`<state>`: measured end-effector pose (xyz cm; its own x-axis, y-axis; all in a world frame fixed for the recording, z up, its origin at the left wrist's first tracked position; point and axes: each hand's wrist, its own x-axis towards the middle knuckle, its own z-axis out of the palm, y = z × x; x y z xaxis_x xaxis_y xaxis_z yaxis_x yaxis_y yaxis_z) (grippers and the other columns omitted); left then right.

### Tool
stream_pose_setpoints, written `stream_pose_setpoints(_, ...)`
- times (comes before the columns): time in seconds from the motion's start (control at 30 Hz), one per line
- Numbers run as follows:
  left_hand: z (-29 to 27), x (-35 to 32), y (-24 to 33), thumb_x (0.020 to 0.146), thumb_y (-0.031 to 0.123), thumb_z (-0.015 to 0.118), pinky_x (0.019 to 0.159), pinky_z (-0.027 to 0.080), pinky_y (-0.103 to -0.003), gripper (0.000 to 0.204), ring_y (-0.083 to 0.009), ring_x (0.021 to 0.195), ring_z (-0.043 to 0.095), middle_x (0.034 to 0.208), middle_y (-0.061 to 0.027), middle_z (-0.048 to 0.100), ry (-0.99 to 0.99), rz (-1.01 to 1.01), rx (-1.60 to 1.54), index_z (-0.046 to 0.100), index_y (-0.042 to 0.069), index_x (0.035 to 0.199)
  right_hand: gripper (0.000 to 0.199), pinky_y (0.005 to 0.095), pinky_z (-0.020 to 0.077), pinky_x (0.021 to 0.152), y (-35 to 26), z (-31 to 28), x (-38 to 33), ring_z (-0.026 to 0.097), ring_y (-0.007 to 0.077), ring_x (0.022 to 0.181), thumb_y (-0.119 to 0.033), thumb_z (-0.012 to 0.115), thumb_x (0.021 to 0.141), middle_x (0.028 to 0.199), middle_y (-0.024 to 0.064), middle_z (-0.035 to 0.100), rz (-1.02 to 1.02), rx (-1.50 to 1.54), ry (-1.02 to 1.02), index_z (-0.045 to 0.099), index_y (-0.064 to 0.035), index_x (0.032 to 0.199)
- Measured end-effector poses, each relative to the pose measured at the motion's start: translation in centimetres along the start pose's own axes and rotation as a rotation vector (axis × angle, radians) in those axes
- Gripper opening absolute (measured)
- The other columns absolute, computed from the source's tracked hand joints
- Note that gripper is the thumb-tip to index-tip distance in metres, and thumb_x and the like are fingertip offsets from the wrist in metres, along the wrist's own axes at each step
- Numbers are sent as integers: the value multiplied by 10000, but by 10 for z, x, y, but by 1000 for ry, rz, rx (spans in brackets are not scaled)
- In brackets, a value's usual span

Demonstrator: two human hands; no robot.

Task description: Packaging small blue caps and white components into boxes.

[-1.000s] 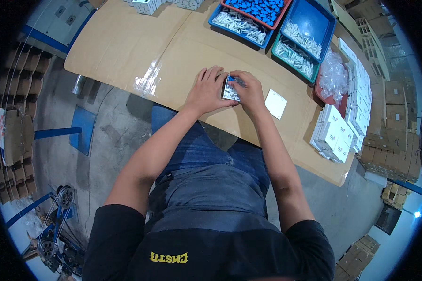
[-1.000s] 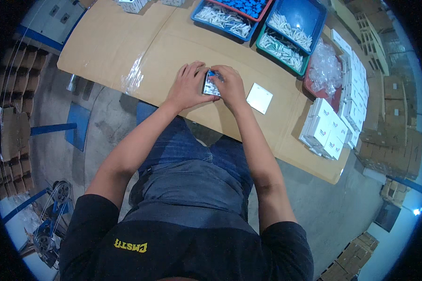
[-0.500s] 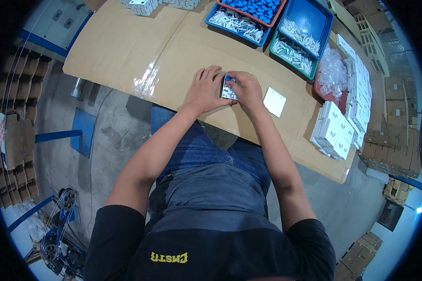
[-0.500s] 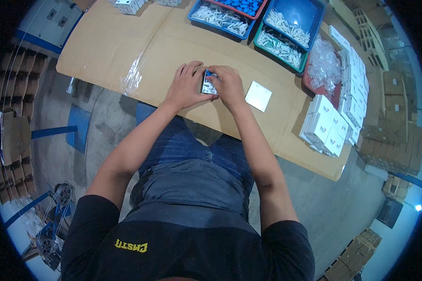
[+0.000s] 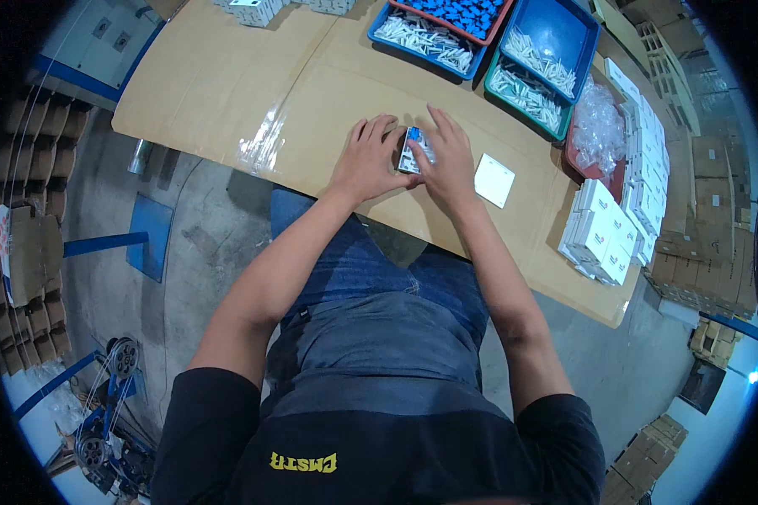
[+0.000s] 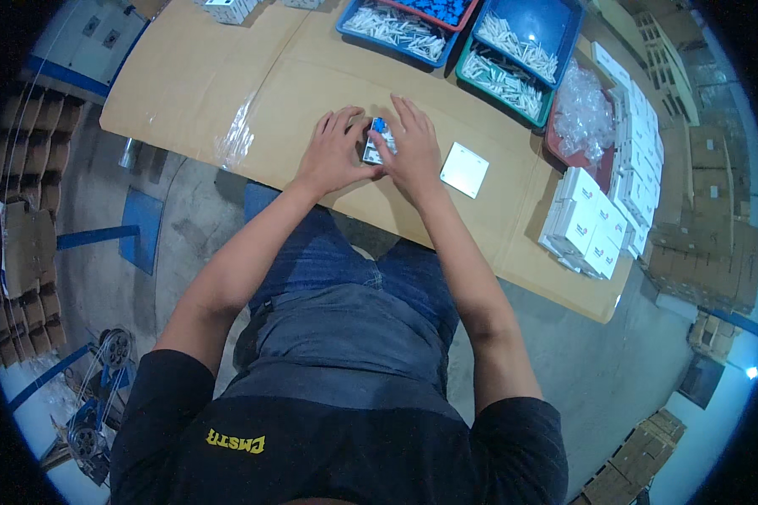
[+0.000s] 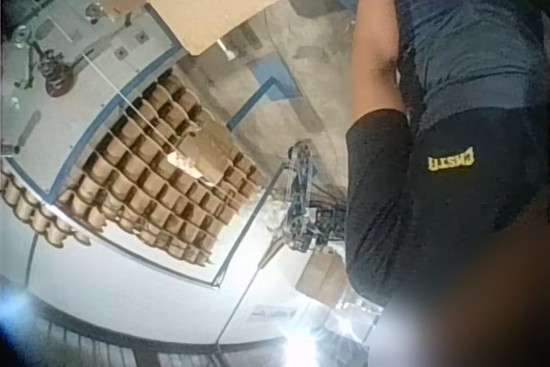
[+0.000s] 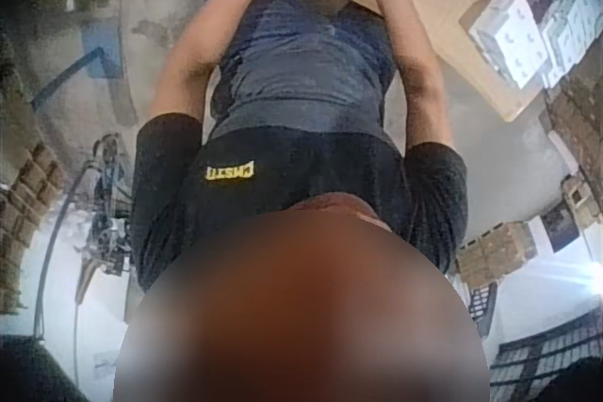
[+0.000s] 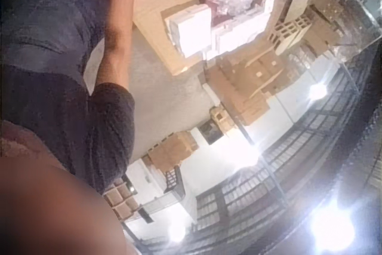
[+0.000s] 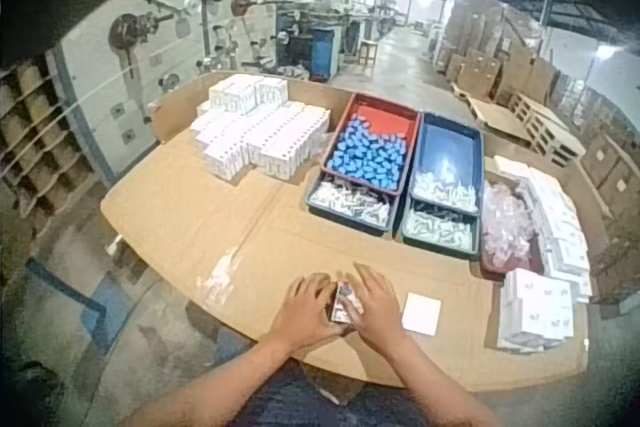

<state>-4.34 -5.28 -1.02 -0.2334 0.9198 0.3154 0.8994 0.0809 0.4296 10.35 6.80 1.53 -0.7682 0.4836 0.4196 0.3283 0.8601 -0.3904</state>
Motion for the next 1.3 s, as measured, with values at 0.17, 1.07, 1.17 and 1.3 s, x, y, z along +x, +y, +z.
stream_pose_setpoints(0.17, 1, 2, 2, 729, 673, 751, 1209, 266, -499, 943, -309, 1411, 408, 1432, -170, 495, 4, 12, 34, 546, 51, 1408, 396, 554, 292, 1197, -10, -3, -8, 377, 359, 1473, -309, 664, 966, 1556, 177, 450, 27, -238, -133, 688, -123, 1315)
stream_pose_setpoints(1.07, 6, -3, 10, 761, 676, 753, 1215, 233, -514, 942, -313, 1409, 409, 1446, -157, 501, 20, -61, -94, 545, 42, 1425, 241, 270, 493, 759, 69, -50, -103, 614, 119, 809, -78, 759, 850, 914, 45, 679, 787, 701, 496, 665, 12, 1053)
stream_pose_setpoints(1.17, 17, 4, 33, 780, 676, 736, 1224, 165, -578, 922, -311, 1447, 362, 1483, -154, 461, 17, -245, -100, 540, 57, 1434, 179, 265, 489, 760, 73, -55, -115, 606, 102, 824, -63, 720, 892, 955, 24, 688, 816, 774, 548, 692, 12, 1053)
stream_pose_setpoints(1.3, 30, 7, 48, 792, 638, 741, 1218, 84, -653, 897, -321, 1502, 276, 1529, -151, 400, 45, -385, -36, 515, 81, 1458, 185, 264, 488, 763, 69, -53, -118, 615, 106, 838, -72, 722, 900, 954, 26, 691, 879, 831, 542, 698, 19, 1060)
